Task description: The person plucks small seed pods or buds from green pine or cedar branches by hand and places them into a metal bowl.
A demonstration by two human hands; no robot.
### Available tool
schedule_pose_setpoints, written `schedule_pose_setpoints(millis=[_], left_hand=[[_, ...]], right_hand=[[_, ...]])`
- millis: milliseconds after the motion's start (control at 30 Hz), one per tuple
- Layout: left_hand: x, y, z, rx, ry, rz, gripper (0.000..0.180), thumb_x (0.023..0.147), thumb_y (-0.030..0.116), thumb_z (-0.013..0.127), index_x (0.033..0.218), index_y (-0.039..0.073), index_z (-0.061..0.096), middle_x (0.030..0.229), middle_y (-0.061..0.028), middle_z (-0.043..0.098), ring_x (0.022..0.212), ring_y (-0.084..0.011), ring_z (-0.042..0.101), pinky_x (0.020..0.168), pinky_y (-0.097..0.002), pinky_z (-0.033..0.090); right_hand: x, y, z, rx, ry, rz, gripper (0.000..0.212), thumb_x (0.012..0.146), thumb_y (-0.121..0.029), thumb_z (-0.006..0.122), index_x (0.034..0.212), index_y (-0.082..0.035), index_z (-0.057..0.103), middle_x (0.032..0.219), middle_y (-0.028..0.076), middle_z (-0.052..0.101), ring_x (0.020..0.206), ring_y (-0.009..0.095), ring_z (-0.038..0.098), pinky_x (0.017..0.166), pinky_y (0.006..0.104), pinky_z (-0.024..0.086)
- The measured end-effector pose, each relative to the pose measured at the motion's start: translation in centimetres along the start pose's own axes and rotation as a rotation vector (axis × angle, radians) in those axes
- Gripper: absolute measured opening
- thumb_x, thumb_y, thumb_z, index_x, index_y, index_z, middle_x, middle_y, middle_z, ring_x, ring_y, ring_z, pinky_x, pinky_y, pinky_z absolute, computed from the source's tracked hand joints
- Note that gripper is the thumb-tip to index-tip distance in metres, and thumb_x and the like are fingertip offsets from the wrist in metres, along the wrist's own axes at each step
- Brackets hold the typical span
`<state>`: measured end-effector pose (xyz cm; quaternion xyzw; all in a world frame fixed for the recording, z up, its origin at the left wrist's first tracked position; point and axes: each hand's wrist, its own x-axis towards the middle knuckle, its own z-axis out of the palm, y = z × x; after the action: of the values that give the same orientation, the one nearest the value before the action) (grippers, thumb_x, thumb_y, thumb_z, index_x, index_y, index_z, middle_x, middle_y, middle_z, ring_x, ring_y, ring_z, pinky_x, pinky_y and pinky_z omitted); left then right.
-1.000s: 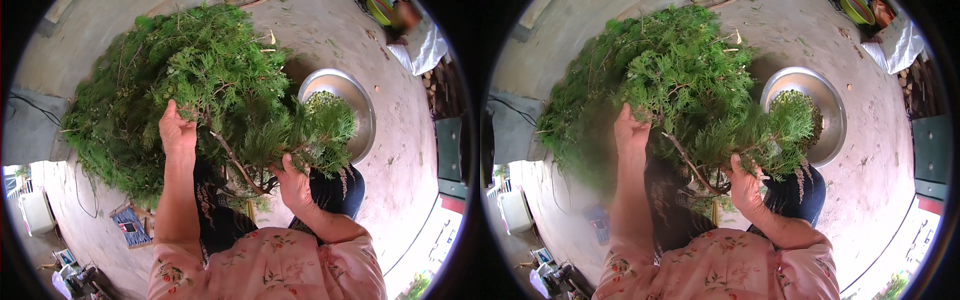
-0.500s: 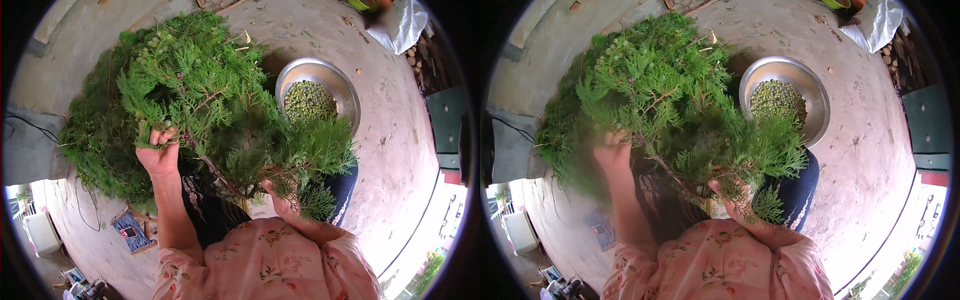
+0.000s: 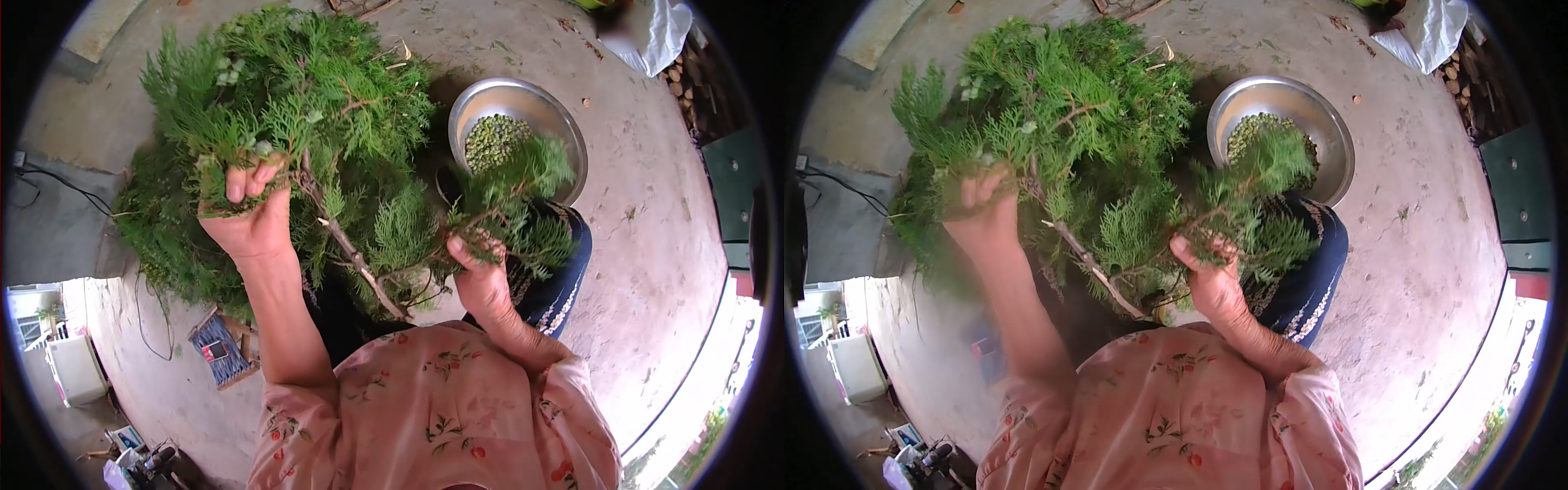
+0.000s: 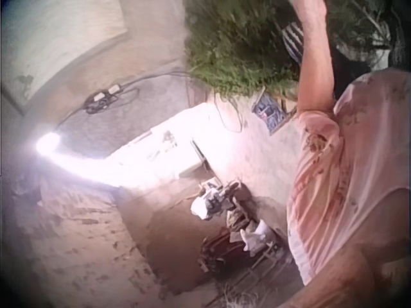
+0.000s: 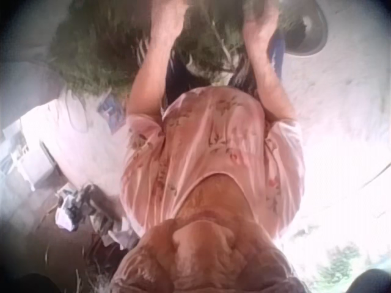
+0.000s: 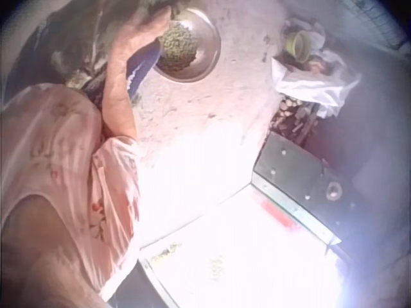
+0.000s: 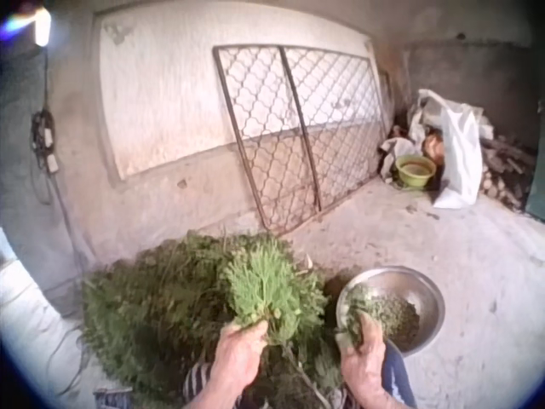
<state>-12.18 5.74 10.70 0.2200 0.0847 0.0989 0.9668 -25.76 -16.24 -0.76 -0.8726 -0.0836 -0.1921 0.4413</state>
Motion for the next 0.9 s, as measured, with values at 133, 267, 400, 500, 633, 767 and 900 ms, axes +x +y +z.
schedule_pose_setpoints(millis=[133, 267, 400, 500, 633, 767, 900], left_hand=[[-1.5, 0.8, 1.7, 0.077, -0.056, 0.075, 0.013, 0.08, 0.02, 0.047, 0.086, 0.01, 0.052, 0.046, 0.0016, 0.031, 0.048, -0.0109, 0.03, 0.058, -0.0278, 0.033], [-2.8, 0.1, 2.7, 0.111, -0.085, 0.098, 0.017, 0.081, 0.013, 0.047, 0.096, 0.01, 0.054, 0.058, 0.0, 0.044, 0.055, -0.0122, 0.037, 0.064, -0.0328, 0.037], [-1.3, -2.0, 1.1, 0.154, -0.259, -0.156, 0.016, 0.085, 0.009, 0.046, 0.099, 0.006, 0.053, 0.086, -0.0065, 0.06, 0.08, -0.0194, 0.055, 0.075, -0.0403, 0.045], [-0.8, -2.7, 1.1, 0.4, -0.279, -0.187, 0.024, 0.08, 0.009, 0.056, 0.102, 0.002, 0.053, 0.091, -0.0065, 0.06, 0.086, -0.0215, 0.056, 0.083, -0.0379, 0.044], [-1.1, -3.4, 1.7, 0.489, -0.29, -0.189, 0.024, 0.077, 0.007, 0.061, 0.096, -0.002, 0.05, 0.089, -0.0113, 0.059, 0.085, -0.0224, 0.057, 0.085, -0.0376, 0.042], [-1.9, -3.6, 0.7, 0.517, -0.356, -0.22, 0.03, 0.074, 0.01, 0.065, 0.099, 0.0, 0.053, 0.094, -0.0083, 0.059, 0.089, -0.022, 0.055, 0.088, -0.0365, 0.039], [-2.5, -4.5, -1.0, 0.651, -0.375, -0.194, 0.022, 0.076, 0.009, 0.06, 0.097, 0.003, 0.055, 0.09, -0.0035, 0.06, 0.081, -0.0133, 0.055, 0.073, -0.0284, 0.041]], right_hand=[[0.8, -0.8, -0.7, 0.146, -0.01, 0.126, 0.031, 0.078, -0.001, 0.057, 0.106, -0.014, 0.06, 0.086, 0.003, 0.059, 0.083, 0.019, 0.051, 0.079, 0.0324, 0.037], [1.2, 1.1, 0.5, 0.156, 0.063, 0.305, 0.03, 0.075, -0.004, 0.058, 0.106, -0.005, 0.056, 0.095, 0.007, 0.058, 0.092, 0.015, 0.051, 0.08, 0.0294, 0.037], [2.7, 4.4, 1.8, -0.732, -0.444, 0.268, 0.061, 0.071, -0.008, 0.058, 0.128, -0.01, 0.036, 0.121, 0.001, 0.048, 0.105, 0.013, 0.048, 0.091, 0.0326, 0.029], [3.0, 7.6, 3.1, -1.082, -0.482, 0.095, 0.069, 0.073, -0.014, 0.058, 0.134, -0.012, 0.028, 0.125, -0.002, 0.046, 0.102, 0.012, 0.05, 0.092, 0.0327, 0.027], [3.8, 9.2, 3.6, 0.648, 0.025, 0.857, 0.041, 0.078, -0.009, 0.057, 0.119, -0.009, 0.049, 0.111, -0.001, 0.053, 0.098, 0.011, 0.05, 0.091, 0.0301, 0.03], [4.5, 7.8, 2.2, 0.239, 0.226, 0.461, 0.043, 0.074, -0.013, 0.064, 0.111, 0.001, 0.049, 0.102, 0.013, 0.056, 0.086, 0.022, 0.054, 0.077, 0.0313, 0.041], [5.9, 2.3, 0.4, 0.059, 0.511, 0.279, 0.051, 0.073, -0.009, 0.066, 0.116, 0.004, 0.043, 0.11, 0.021, 0.049, 0.099, 0.032, 0.05, 0.086, 0.035, 0.04]])
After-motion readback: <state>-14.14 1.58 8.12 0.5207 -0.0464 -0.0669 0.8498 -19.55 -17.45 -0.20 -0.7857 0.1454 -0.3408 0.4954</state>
